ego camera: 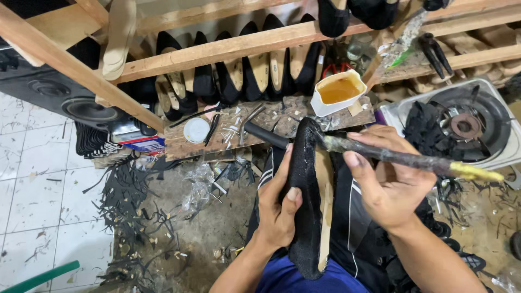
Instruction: The person holds a black fabric shoe upper on a last and brushes glue along its edge using a long-handled brush, dipping the brush into a cup of glue on the workbench. They finish one shoe, place it on the overhead rack, take another shoe from the rack, and continue brushing glue along its edge.
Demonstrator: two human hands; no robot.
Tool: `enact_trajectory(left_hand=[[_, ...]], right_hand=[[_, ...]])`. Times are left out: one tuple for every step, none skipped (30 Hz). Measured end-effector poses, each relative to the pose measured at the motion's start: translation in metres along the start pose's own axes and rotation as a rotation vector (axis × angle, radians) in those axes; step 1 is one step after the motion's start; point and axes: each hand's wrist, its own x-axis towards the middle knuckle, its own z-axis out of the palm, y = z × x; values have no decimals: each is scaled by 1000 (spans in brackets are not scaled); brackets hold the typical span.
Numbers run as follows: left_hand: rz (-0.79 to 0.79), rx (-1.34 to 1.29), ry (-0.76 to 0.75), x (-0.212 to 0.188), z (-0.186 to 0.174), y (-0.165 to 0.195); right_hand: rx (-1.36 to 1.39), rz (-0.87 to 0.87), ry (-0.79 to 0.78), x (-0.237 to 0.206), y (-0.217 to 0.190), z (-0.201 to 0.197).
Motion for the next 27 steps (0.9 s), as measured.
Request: enact_trajectory(left_hand=[[83,5,-8,1,2,5],[95,2,-11,2,3,9],[105,2,-12,3,3,14],[117,4,-10,4,2,17],[97,-1,-14,5,1,20],[78,-8,-19,5,-1,22],[58,-17,-26,5,-3,23],[79,13,-34,4,-4,23],[99,40,-45,3,-4,24],[124,65,-57,2,-3,23],[120,57,-67,2,-3,23],[115,52,-73,0,-3,23],[108,50,-76,-1,-3,23],[112,49,-76,-1,-5,24],[115,48,-78,-2,-6,24],[118,44,-82,-2,-6,25],[161,60,-83,-3,-7,25],[205,72,-85,-3,-7,26],[254,84,-87,-3,-7,27],[226,61,-93,-2,-7,27],[195,40,-96,-2,-7,28],[163,18,-101,-2,-8,29],[186,35,-102,-2,-9,30],[206,51,-104,-2,-9,31],[225,66,-106,-2,-9,32],[204,57,-113,-2,-9,33],[185,49,-120,-1,-9,34]], right_hand=[[-15,-24,0,1,-8,2],[-28,-48,-1,3,-13,5],[-49,-72,-25,4,-19,4],[-70,-96,-49,5,-23,4],[-101,-123,-92,6,-28,-1],[-134,-150,-134,8,-32,-4],[-124,-154,-129,9,-33,-6],[-115,-154,-123,11,-34,-8],[-119,-155,-114,12,-35,-10],[-123,-156,-105,13,-37,-11],[-136,-167,-95,15,-37,-11],[-145,-179,-87,16,-39,-12],[-153,-175,-127,17,-41,-14],[-159,-171,-167,18,-44,-17],[-166,-166,-207,19,-47,-19],[-192,-176,-177,20,-48,-19],[-220,-181,-147,22,-49,-19],[-236,-187,-148,22,-50,-20],[-251,-192,-149,23,-51,-20],[-250,-200,-181,24,-51,-21],[-245,-206,-215,24,-52,-21],[-225,-211,-193,25,-52,-20],[-208,-215,-172,25,-51,-20],[-190,-217,-150,26,-52,-19],[-205,-213,-163,26,-52,-19],[-220,-211,-175,26,-52,-19],[-233,-211,-185,27,-52,-19]])
